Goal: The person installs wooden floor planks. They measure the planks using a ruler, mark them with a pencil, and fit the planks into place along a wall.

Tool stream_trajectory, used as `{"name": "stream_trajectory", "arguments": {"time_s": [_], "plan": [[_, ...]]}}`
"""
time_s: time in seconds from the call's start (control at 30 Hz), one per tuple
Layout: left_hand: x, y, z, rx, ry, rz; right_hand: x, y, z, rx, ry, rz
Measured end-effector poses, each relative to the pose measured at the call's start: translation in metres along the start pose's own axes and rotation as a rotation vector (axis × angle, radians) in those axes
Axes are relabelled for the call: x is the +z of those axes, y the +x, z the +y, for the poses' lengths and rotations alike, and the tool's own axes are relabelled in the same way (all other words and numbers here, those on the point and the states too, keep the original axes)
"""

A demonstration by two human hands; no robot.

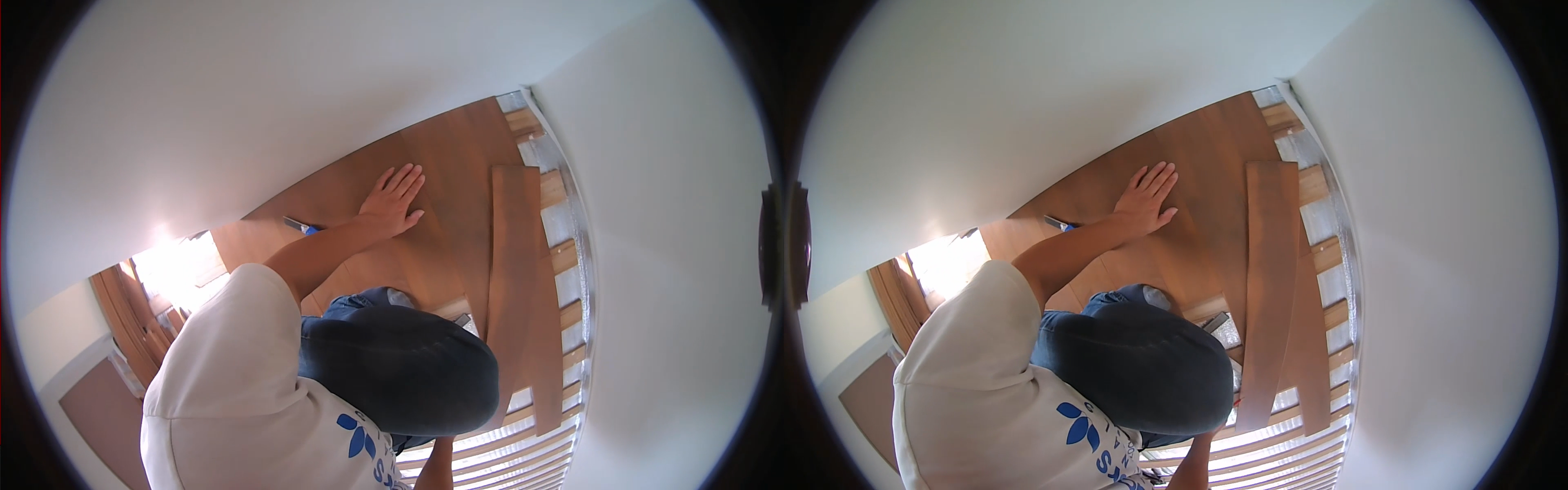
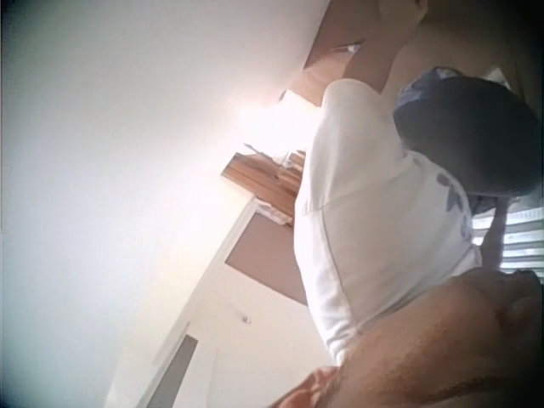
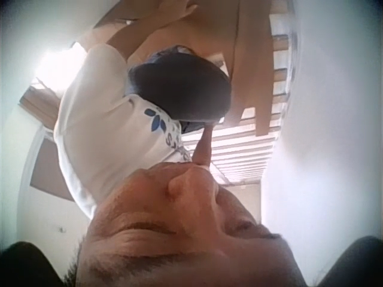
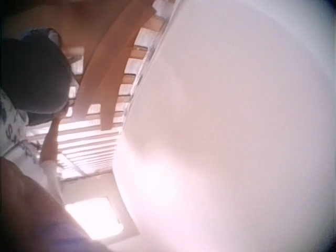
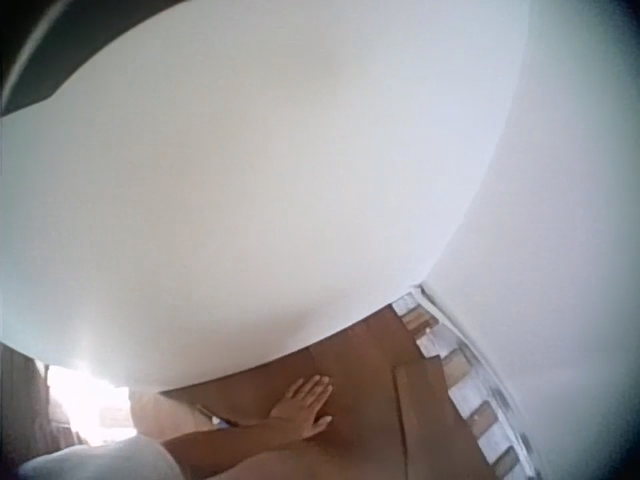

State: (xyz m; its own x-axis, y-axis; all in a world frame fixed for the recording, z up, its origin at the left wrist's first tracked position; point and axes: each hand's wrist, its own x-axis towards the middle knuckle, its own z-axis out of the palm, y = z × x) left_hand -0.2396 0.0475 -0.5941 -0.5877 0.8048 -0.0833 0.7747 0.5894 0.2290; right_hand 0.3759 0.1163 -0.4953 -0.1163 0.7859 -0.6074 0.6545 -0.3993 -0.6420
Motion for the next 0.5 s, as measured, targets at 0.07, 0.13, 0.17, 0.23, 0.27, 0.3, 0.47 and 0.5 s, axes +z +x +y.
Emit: {"name": "stream_trajectory", "arguments": {"time_s": [0.07,0.13,0.17,0.23,0.27,0.3,0.47,0.5], "plan": [[-0.006,0.0,-0.002,0.003,0.02,-0.008,-0.005,0.003,0.029,-0.034,-0.025,0.009],[0.005,0.009,0.007,0.01,0.015,-0.019,-0.024,0.006,0.079,-0.092,-0.065,0.063],[0.006,0.014,0.013,0.042,-0.004,-0.013,-0.04,0.012,0.098,-0.135,-0.083,0.096],[0.004,0.014,0.007,0.004,0.027,-0.03,-0.019,0.02,0.081,-0.205,-0.304,0.123],[0.002,0.017,0.015,0.001,0.041,-0.036,-0.031,0.019,0.075,-0.2,-0.209,0.104],[0.0,0.016,0.016,-0.006,0.074,-0.047,-0.029,0.022,0.058,-0.196,-0.316,0.057],[0.009,0.01,0.012,0.036,0.027,0.093,-0.019,0.016,0.01,-0.033,-0.324,0.146],[0.009,0.011,0.01,0.066,0.03,0.088,-0.015,0.015,0.007,-0.035,-0.338,0.163]]}}
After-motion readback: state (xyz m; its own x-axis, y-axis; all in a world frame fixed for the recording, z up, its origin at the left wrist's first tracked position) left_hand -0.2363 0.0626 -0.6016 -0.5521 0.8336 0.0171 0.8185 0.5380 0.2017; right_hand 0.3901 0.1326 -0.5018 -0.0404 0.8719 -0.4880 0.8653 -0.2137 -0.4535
